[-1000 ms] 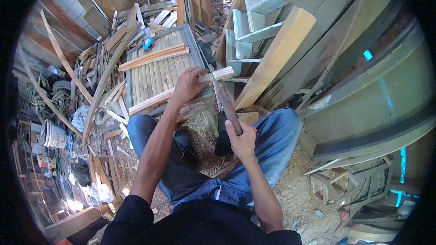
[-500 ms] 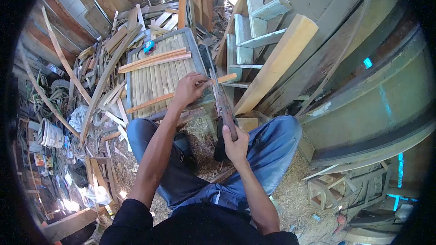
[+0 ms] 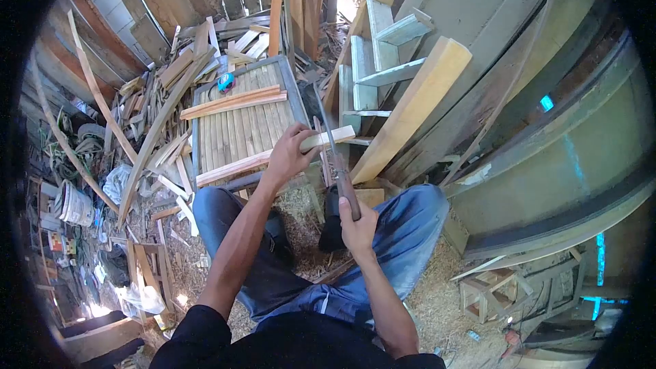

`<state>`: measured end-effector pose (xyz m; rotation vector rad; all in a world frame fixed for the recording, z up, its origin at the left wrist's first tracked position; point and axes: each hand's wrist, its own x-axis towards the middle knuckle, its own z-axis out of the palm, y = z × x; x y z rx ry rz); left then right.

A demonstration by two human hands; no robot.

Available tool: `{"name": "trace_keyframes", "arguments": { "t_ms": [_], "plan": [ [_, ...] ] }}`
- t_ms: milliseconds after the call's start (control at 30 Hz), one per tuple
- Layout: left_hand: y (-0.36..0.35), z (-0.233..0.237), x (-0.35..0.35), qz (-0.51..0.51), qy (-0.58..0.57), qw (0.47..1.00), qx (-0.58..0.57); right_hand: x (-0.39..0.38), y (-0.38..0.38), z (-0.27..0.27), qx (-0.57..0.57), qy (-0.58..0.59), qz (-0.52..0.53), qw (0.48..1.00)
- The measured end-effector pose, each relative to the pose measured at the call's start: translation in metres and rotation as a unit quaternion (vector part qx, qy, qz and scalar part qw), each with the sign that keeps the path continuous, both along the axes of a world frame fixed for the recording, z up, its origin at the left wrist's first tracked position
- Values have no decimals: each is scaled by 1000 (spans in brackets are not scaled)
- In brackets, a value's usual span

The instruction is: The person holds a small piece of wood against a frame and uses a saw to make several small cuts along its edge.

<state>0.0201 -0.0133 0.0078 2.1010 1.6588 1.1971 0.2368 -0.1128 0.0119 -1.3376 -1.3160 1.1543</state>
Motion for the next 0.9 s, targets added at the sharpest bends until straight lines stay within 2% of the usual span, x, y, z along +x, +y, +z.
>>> {"name": "trace_keyframes", "arguments": {
  "t_ms": [367,467,767,900],
  "plan": [
    [-3,0,0,20,-23,999,-27,-10,7,-10,19,-15,11,1000],
    [-4,5,2,29,-31,998,-42,-18,8,-5,-13,26,4,1000],
    [-1,2,-2,28,-20,999,-33,-7,-2,-5,-44,-16,12,999],
    [0,2,1,36,-23,998,-52,-10,-3,-4,-13,-53,0,999]
  ]
}}
